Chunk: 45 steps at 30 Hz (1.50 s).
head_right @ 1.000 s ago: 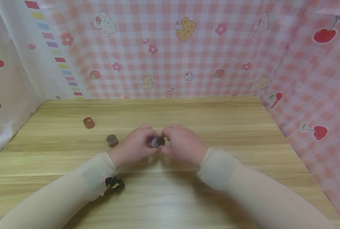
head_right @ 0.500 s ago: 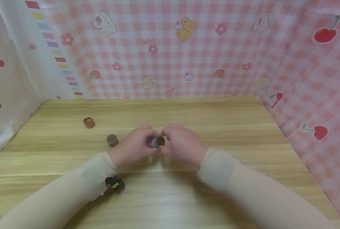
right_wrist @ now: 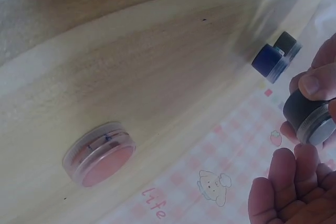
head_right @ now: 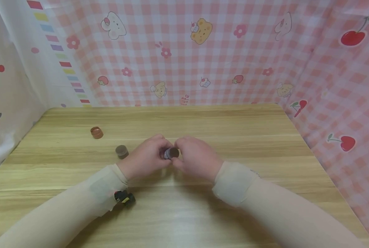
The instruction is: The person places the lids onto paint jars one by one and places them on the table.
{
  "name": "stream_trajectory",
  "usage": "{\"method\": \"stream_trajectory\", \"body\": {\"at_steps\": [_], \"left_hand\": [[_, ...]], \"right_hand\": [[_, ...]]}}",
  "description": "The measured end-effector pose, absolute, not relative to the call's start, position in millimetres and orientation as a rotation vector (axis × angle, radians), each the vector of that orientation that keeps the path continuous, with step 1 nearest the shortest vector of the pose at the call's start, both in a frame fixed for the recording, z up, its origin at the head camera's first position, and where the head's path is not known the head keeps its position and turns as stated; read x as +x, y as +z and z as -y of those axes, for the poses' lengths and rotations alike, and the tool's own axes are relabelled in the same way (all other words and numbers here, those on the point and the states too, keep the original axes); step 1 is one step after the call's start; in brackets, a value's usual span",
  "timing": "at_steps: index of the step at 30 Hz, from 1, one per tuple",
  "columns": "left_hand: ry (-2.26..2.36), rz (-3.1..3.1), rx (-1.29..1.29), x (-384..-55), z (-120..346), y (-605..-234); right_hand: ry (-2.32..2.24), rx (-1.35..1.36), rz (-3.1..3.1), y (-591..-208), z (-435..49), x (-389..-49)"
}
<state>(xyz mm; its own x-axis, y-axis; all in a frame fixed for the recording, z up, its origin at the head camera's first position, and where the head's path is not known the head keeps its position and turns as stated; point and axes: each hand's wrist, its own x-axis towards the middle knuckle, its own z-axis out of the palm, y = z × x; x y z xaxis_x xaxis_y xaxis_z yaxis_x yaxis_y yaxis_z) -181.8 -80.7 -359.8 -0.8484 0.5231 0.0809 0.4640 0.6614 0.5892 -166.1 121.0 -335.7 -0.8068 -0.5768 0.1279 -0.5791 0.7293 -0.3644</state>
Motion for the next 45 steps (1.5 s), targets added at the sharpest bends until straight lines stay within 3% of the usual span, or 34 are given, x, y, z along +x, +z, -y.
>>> {"method": "stream_trajectory", "body": {"at_steps": [13,28,45], "left_hand": [[0.895,-2.823,0.823,-185,88,-353],[0.885,-2.876,0.58,-219,138,-334],[0.675,-2.872,0.392,-247,178,-337]], "right_hand": [[0.786,0.92,2.919,-337,-119,-165],[0.752,0.7,3.012,-329,-147,-174],[0.676,0.581,3.095,-333,-177,-183]]}}
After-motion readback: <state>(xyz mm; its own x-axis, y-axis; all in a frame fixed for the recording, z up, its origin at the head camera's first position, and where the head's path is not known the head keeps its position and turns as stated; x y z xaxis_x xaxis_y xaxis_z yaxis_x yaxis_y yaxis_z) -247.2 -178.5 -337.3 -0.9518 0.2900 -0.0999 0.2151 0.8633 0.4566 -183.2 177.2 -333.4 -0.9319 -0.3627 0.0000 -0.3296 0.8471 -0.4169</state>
